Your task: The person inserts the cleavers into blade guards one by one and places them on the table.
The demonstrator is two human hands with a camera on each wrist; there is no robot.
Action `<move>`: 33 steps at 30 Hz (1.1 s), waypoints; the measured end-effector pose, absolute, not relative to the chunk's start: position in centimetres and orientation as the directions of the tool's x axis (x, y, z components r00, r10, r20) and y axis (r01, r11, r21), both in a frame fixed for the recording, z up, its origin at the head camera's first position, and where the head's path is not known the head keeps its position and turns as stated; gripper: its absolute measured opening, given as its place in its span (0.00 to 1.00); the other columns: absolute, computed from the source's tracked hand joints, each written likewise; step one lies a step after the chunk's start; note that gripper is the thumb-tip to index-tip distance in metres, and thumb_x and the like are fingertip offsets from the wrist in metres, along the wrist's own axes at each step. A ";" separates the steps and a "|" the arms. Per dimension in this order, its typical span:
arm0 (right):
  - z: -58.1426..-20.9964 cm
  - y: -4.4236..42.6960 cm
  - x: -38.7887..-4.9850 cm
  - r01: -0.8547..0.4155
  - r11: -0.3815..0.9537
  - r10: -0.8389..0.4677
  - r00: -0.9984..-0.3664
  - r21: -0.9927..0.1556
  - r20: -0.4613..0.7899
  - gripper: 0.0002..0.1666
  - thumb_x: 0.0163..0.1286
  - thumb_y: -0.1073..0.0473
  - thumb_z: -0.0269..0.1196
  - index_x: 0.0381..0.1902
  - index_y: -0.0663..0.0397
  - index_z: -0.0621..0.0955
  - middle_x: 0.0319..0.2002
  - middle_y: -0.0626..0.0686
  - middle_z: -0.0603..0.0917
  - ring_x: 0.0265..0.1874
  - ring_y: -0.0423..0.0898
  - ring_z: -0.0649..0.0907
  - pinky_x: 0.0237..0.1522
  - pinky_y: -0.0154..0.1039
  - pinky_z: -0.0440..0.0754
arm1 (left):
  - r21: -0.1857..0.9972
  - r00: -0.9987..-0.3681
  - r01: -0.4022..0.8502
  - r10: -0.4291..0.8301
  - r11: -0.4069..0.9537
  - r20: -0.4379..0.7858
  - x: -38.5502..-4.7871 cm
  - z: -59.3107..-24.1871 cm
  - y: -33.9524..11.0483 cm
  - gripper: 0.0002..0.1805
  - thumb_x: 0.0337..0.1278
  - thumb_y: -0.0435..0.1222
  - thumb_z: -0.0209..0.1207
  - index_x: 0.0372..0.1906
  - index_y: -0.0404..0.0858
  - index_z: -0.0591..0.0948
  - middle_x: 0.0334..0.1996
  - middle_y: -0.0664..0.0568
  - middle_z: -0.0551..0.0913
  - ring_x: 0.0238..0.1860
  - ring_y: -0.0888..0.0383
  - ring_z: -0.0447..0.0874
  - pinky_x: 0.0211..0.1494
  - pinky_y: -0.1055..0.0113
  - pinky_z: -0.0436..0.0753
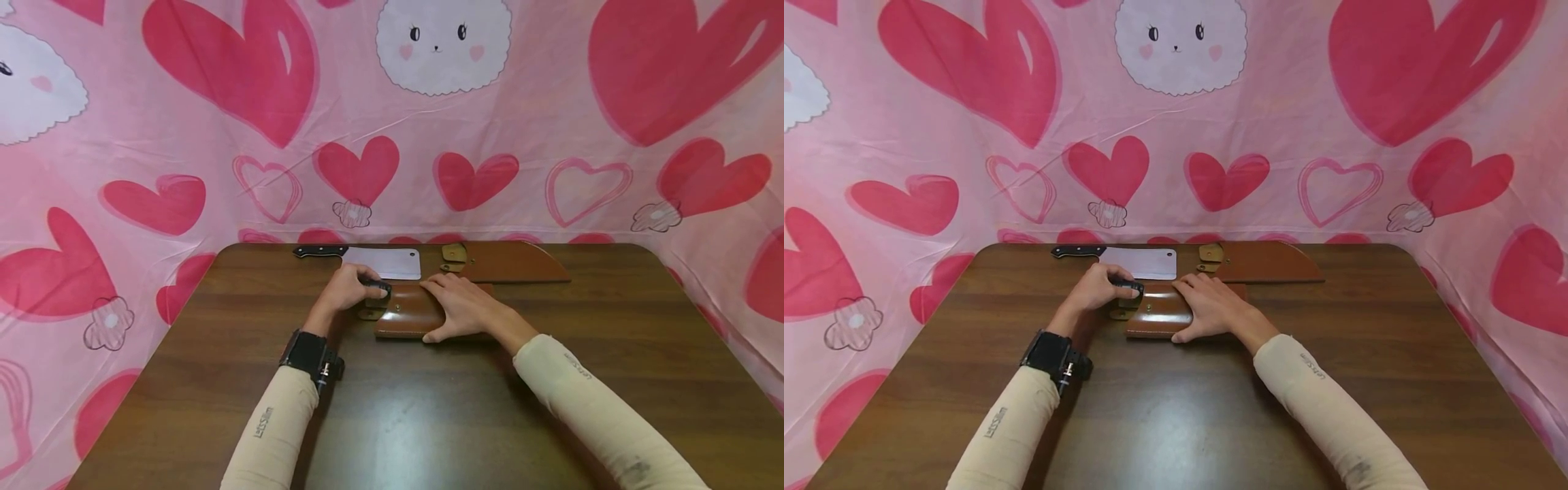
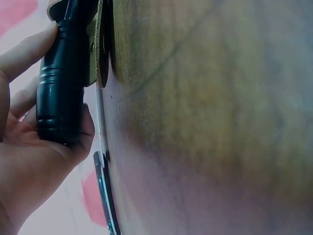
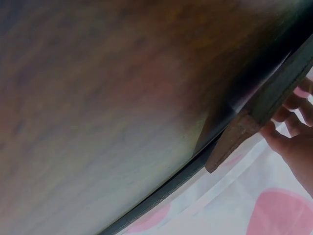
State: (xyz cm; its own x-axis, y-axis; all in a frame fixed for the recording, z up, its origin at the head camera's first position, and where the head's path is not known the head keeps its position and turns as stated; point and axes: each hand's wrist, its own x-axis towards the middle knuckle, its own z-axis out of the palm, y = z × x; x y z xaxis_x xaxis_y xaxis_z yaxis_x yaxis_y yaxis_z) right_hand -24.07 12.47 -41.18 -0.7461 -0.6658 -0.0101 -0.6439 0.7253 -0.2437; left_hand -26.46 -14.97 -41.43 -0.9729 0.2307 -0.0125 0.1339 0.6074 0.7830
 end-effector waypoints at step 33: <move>-41.8 12.7 -23.8 -0.631 0.723 -0.669 -0.741 -0.281 -0.055 0.69 0.50 0.22 0.70 0.78 0.55 0.62 0.73 0.57 0.65 0.71 0.59 0.65 0.70 0.61 0.61 | 0.758 -0.960 0.162 0.278 0.632 -0.027 -26.8 -41.7 -15.0 0.12 0.54 0.35 0.73 0.42 0.34 0.87 0.38 0.47 0.86 0.43 0.50 0.80 0.52 0.56 0.76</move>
